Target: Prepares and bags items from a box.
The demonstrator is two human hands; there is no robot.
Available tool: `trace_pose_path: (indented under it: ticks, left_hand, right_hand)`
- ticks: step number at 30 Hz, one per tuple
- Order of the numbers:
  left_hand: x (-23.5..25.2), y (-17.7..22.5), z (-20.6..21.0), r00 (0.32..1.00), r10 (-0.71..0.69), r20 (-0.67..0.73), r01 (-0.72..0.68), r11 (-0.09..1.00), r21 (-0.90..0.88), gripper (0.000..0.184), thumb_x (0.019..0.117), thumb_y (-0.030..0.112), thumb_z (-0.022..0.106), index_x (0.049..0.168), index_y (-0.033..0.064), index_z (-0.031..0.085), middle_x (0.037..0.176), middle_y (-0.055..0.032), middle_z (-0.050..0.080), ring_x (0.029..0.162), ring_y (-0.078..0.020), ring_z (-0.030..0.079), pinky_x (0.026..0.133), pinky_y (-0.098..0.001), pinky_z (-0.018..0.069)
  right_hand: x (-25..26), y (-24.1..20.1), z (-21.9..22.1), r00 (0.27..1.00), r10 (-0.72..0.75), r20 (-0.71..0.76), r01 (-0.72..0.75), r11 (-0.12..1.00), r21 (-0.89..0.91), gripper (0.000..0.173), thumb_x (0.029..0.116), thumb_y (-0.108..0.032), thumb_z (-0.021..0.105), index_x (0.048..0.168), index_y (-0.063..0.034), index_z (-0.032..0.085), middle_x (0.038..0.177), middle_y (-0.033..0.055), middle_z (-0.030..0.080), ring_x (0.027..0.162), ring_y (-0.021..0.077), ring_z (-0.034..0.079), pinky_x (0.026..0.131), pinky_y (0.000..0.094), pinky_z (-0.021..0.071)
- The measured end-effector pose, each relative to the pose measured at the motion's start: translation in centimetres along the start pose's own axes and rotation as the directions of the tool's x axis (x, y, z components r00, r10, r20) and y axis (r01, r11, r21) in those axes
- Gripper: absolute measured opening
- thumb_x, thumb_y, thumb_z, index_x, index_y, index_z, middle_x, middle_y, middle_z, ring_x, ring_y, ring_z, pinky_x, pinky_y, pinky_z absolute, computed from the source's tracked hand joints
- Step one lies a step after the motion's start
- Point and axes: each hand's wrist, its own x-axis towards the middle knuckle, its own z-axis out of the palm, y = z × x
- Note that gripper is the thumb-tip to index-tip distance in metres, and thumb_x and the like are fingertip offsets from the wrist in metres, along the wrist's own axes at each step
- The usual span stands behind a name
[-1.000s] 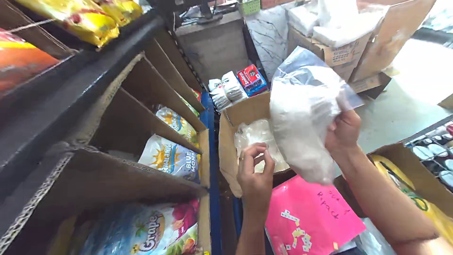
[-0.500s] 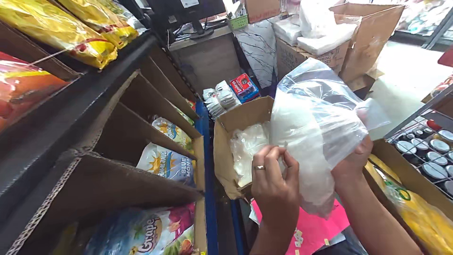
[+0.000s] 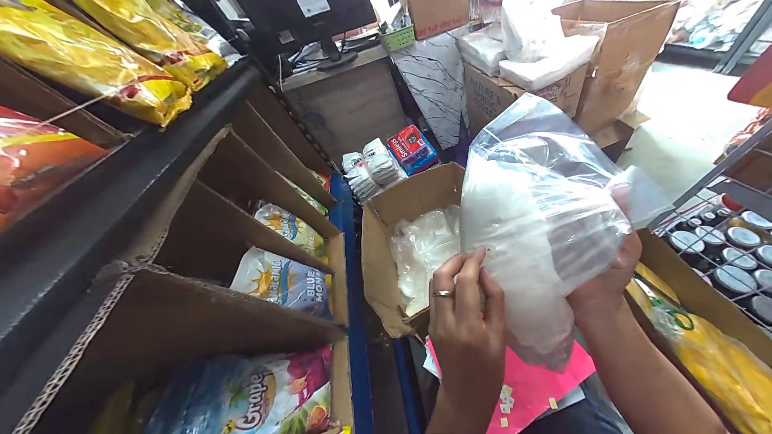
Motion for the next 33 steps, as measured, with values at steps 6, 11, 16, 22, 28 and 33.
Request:
trace_pose_path:
  ticks: [6, 11, 16, 22, 28, 33]
  left_hand:
    - [0.1, 0.3, -0.1, 0.999, 0.021, 0.039, -0.023, 0.999, 0.042, 0.026, 0.0944, 0.003, 0.057, 0.112, -0.0012, 0.075, 0.103, -0.0166, 0.065, 0.090, -0.0113, 0.062, 0.078, -0.0134, 0.0494]
    - [-0.8, 0.6, -0.2, 0.996, 0.063, 0.056, -0.062, 0.998, -0.022, 0.024, 0.0966, 0.005, 0.055, 0.111, 0.0028, 0.074, 0.109, -0.0173, 0.063, 0.097, -0.0118, 0.062, 0.085, -0.0141, 0.0489]
    - [-1.5, 1.2, -0.4, 0.992, 0.106, 0.069, -0.104, 0.994, -0.032, 0.024, 0.0979, 0.006, 0.055, 0.113, 0.0043, 0.074, 0.113, -0.0184, 0.061, 0.100, -0.0116, 0.061, 0.089, -0.0136, 0.0483]
    - [-1.9, 1.7, -0.5, 0.983, 0.128, 0.132, -0.125, 0.992, -0.026, 0.026, 0.0983, 0.007, 0.055, 0.115, 0.0043, 0.074, 0.115, -0.0198, 0.061, 0.098, -0.0139, 0.061, 0.087, -0.0155, 0.0479]
    - [-2.6, 0.3, -2.3, 0.959, 0.023, 0.281, 0.064, 0.952, -0.298, 0.028, 0.1026, 0.016, 0.059, 0.125, -0.0001, 0.064, 0.130, -0.0148, 0.059, 0.112, -0.0090, 0.063, 0.084, -0.0211, 0.0565]
    - [-3.8, -4.1, -4.5, 0.918, -0.073, 0.390, 0.212, 0.921, -0.327, 0.039, 0.1047, 0.015, 0.054, 0.136, -0.0070, 0.049, 0.138, -0.0100, 0.055, 0.114, -0.0058, 0.063, 0.086, -0.0246, 0.0579]
  right_hand:
    - [-0.2, -0.6, 0.2, 0.999, 0.032, 0.007, -0.032, 0.999, 0.035, 0.037, 0.1069, -0.025, 0.048, 0.090, -0.0045, 0.073, 0.062, -0.0014, 0.066, 0.055, 0.0033, 0.063, 0.058, 0.0177, 0.0546]
    - [-0.6, -1.5, 0.6, 1.000, -0.010, 0.004, 0.010, 1.000, 0.007, 0.037, 0.1065, -0.026, 0.049, 0.087, -0.0056, 0.074, 0.061, -0.0026, 0.065, 0.055, 0.0025, 0.063, 0.058, 0.0171, 0.0546]
    - [-0.9, -2.2, 0.7, 0.999, -0.006, 0.049, 0.005, 1.000, 0.007, 0.036, 0.1068, -0.025, 0.048, 0.091, -0.0059, 0.074, 0.064, -0.0028, 0.067, 0.058, 0.0027, 0.064, 0.062, 0.0175, 0.0557]
    - [-1.5, -2.9, 1.2, 0.999, -0.031, 0.014, 0.032, 0.998, -0.055, 0.037, 0.1068, -0.024, 0.049, 0.085, -0.0079, 0.073, 0.058, -0.0051, 0.062, 0.053, 0.0001, 0.060, 0.058, 0.0155, 0.0531]
    - [-3.6, -6.6, 2.2, 1.000, -0.022, -0.022, 0.014, 0.938, -0.345, 0.035, 0.1095, -0.030, 0.044, 0.094, -0.0148, 0.071, 0.067, -0.0065, 0.065, 0.054, -0.0022, 0.060, 0.055, 0.0135, 0.0531]
    - [-7.7, -13.5, 4.1, 0.994, 0.104, 0.019, -0.052, 0.641, -0.766, 0.034, 0.1084, -0.023, 0.043, 0.089, -0.0227, 0.071, 0.069, -0.0129, 0.066, 0.054, -0.0065, 0.058, 0.048, 0.0113, 0.0495]
